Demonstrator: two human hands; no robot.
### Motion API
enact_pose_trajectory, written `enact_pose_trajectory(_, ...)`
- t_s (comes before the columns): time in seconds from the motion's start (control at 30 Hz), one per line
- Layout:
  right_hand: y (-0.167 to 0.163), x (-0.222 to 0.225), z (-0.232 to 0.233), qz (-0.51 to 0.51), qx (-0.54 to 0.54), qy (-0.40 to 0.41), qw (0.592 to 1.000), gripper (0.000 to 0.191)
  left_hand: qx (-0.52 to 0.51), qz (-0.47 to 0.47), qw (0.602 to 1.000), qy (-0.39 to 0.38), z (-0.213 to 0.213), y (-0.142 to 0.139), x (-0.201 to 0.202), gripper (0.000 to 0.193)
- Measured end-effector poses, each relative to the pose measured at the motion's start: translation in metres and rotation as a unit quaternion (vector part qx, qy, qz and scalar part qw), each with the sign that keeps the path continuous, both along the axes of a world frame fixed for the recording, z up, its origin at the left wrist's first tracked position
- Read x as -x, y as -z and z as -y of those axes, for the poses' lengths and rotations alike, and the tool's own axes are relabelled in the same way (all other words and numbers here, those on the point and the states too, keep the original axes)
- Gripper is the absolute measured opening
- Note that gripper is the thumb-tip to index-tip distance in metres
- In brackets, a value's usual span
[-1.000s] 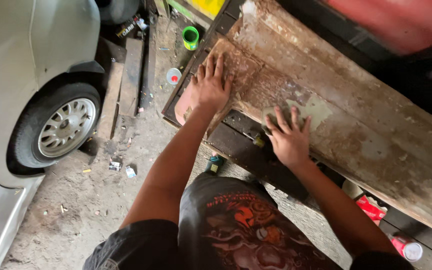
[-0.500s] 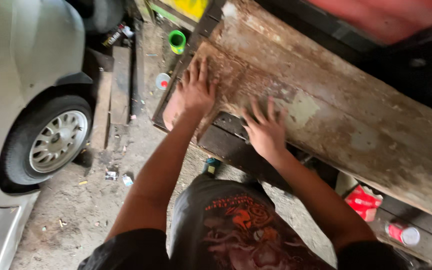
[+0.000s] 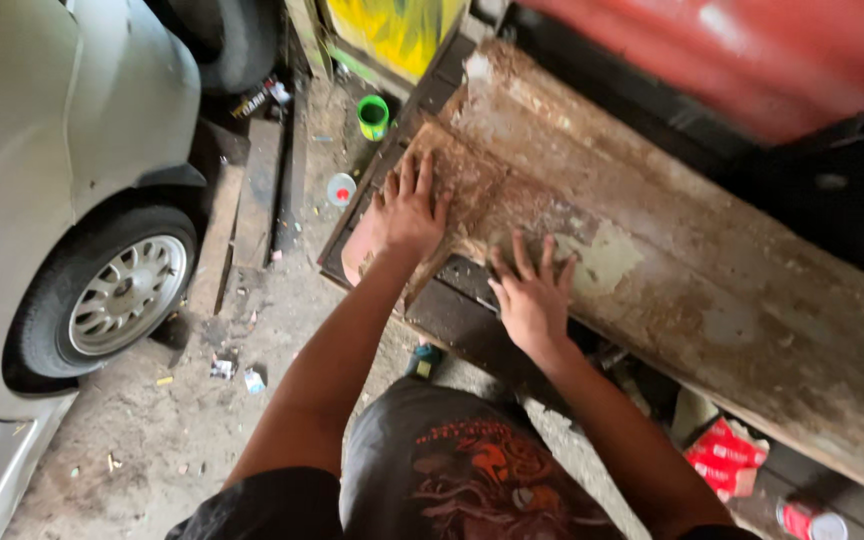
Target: The person sands a large, curved car body panel resting on a workbench using a sanding block. They systematically move along the surface, smoothing the material with both hands.
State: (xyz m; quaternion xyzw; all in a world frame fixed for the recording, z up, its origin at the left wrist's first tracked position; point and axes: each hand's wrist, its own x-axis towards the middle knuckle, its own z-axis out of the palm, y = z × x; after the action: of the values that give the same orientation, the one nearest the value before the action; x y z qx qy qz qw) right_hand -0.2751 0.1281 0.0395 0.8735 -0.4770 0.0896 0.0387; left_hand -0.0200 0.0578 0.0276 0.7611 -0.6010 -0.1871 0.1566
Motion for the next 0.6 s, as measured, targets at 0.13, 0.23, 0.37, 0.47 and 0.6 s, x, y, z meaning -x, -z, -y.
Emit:
enact_pose_trajectory(0.13,-0.010,0.007,-0.001,-0.017,-0.009,0.005,1.000,0.052,-0.014,0.001,1.000,-0.006,0.001,0.001,0.002,0.077)
enact_pose_trajectory(0.23,-0.016,0.022,-0.006,-0.061,-0.013,0.019,0.998,0.057,-0.016,-0.006,1.000,-0.008,0.003,0.000,0.003,0.075)
enact_pose_trajectory(0.37,-0.009,0.012,0.004,-0.005,0.002,-0.011,1.000,0.053,-0.021,-0.003,1.000,0.005,0.002,-0.005,0.002,0.075)
enact_pose_trajectory(0.47,-0.008,0.004,0.014,-0.034,0.025,-0.051,0.998,0.062,-0.036,-0.002,0.999,0.003,0.002,-0.008,0.001,0.075)
enact_pose_trajectory(0.6,-0.026,0.032,0.006,-0.067,0.003,-0.048,0.997,0.058,-0.035,-0.013,0.999,0.004,0.002,-0.008,0.002,0.075)
